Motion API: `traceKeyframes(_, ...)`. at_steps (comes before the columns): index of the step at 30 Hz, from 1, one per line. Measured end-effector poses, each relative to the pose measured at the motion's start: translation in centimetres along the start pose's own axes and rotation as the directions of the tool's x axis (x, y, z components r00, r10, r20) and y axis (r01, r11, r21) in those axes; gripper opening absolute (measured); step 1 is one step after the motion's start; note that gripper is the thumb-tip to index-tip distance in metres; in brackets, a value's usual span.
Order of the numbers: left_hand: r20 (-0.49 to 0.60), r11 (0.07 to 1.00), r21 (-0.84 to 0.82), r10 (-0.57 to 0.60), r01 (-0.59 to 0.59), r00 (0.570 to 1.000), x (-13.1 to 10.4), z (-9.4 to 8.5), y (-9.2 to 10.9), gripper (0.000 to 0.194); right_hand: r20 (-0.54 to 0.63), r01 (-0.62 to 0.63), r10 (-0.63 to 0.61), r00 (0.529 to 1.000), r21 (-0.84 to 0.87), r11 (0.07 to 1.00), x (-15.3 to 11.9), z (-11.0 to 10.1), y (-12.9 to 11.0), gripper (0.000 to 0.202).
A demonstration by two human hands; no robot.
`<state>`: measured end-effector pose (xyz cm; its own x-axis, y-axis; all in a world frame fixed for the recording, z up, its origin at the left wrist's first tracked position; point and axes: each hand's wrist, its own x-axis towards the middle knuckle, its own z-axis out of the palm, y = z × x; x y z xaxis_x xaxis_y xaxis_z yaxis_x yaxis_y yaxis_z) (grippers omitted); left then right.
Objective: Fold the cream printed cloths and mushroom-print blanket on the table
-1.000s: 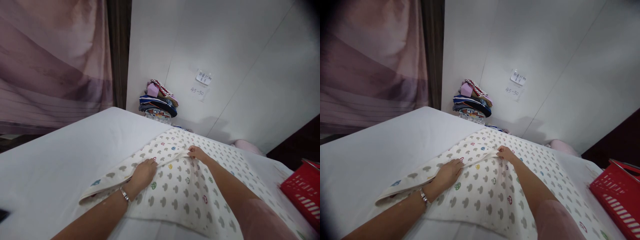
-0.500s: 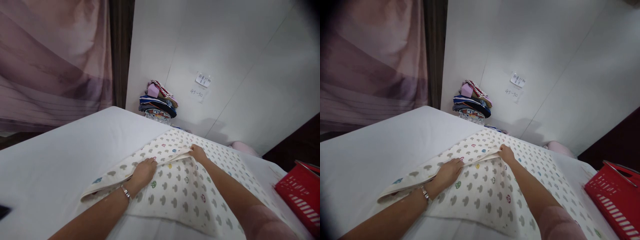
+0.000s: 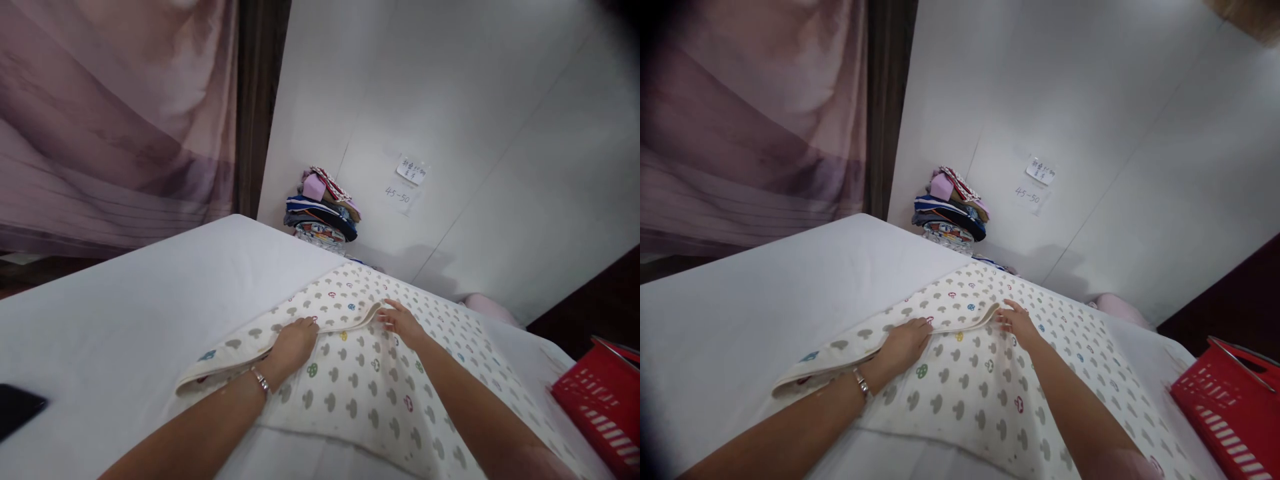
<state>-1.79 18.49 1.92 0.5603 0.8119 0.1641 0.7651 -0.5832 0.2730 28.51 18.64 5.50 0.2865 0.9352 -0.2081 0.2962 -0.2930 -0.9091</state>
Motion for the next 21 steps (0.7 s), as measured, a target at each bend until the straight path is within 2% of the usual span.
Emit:
traceKeyframes(2, 0.001, 1.000, 0.006, 0.011, -0.011, 1.000, 0.0, 0.1, -0.1, 0.023, -0.062, 0.006, -0.002, 0.998, 0.065, 0.998, -1.3, 0.1, 1.7, 0.062)
traceKeyframes(4, -0.001, 1.000, 0.010, 0.024, -0.024, 1.000, 0.0, 0.3, -0.2, 0.024, -0.160, 0.041, -0.047, 0.986, -0.041, 0.998, -3.2, -0.1, 4.2, 0.059)
traceKeyframes(6, -0.004, 0.999, 0.012, 0.039, -0.039, 0.999, -0.1, 0.4, -0.2, 0.024, -0.200, 0.129, -0.172, 0.965, -0.210, 0.969, -5.4, -0.6, 7.0, 0.053)
traceKeyframes(8, 0.003, 0.999, 0.020, 0.043, -0.043, 0.999, -0.3, 0.6, -0.1, 0.024, -0.176, 0.202, -0.291, 0.941, -0.398, 0.895, -7.7, -1.1, 9.7, 0.046)
traceKeyframes(10, 0.018, 0.999, 0.026, 0.045, -0.046, 0.999, -0.3, 0.6, 0.1, 0.024, -0.109, 0.304, -0.425, 0.898, -0.545, 0.781, -9.4, -1.4, 11.8, 0.038)
traceKeyframes(13, -0.001, 0.998, -0.040, 0.038, -0.038, 0.999, 0.8, -0.2, -0.3, 0.021, -0.019, 0.378, -0.527, 0.850, -0.675, 0.634, -10.5, -1.4, 13.5, 0.036)
traceKeyframes(14, -0.038, 0.995, -0.099, 0.018, -0.021, 0.999, 1.5, -0.7, -0.8, 0.020, -0.007, 0.375, -0.532, 0.847, -0.702, 0.605, -10.5, -1.4, 13.8, 0.036)
traceKeyframes(16, -0.124, 0.959, -0.267, -0.135, 0.098, 0.983, 3.2, -2.2, -2.9, 0.021, 0.002, 0.359, -0.532, 0.847, -0.740, 0.569, -10.2, -1.5, 14.2, 0.036)
traceKeyframes(17, -0.144, 0.910, -0.361, -0.269, 0.203, 0.952, 4.1, -3.0, -4.5, 0.022, 0.006, 0.357, -0.535, 0.845, -0.751, 0.556, -9.9, -1.6, 14.4, 0.036)
traceKeyframes(18, -0.116, 0.815, -0.447, -0.462, 0.369, 0.879, 4.8, -3.8, -6.4, 0.023, 0.011, 0.361, -0.541, 0.841, -0.757, 0.545, -9.7, -1.7, 14.7, 0.037)
traceKeyframes(21, -0.100, 0.662, -0.444, -0.706, 0.604, 0.701, 5.6, -5.4, -12.4, 0.032, 0.033, 0.388, -0.565, 0.824, -0.759, 0.522, -8.8, -2.3, 15.7, 0.040)
